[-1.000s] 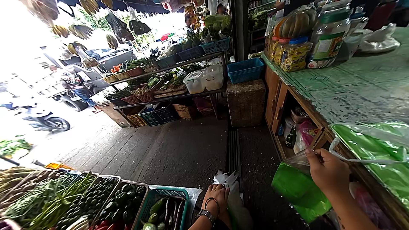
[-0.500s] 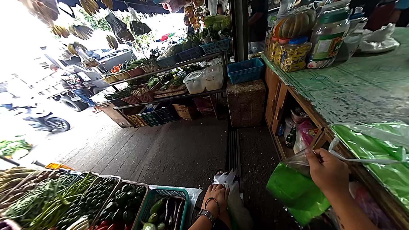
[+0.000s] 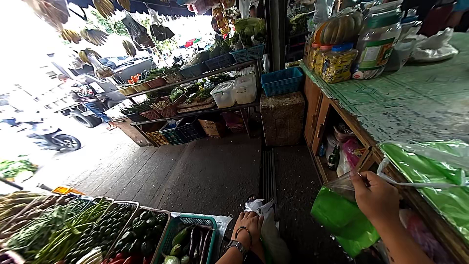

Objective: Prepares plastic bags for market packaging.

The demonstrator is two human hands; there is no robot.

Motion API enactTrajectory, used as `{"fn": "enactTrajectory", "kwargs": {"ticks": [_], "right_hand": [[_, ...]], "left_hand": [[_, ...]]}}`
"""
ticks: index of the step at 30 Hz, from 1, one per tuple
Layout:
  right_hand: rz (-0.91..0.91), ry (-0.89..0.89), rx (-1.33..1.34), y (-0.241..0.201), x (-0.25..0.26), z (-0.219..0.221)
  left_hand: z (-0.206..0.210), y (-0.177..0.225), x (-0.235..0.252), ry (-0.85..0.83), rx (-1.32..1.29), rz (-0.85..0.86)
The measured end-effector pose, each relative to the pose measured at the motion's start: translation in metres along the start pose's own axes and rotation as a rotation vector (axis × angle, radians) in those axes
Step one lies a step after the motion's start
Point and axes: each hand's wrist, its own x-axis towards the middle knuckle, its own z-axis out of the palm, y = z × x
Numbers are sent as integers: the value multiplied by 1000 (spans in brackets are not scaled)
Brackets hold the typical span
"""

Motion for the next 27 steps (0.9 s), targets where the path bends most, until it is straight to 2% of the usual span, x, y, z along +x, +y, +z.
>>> {"fn": "enactTrajectory", "kwargs": {"ticks": [27], "right_hand": [[-16, -6, -12, 2, 0, 2]], "left_hand": [[1, -1, 1, 1, 19, 7]]}}
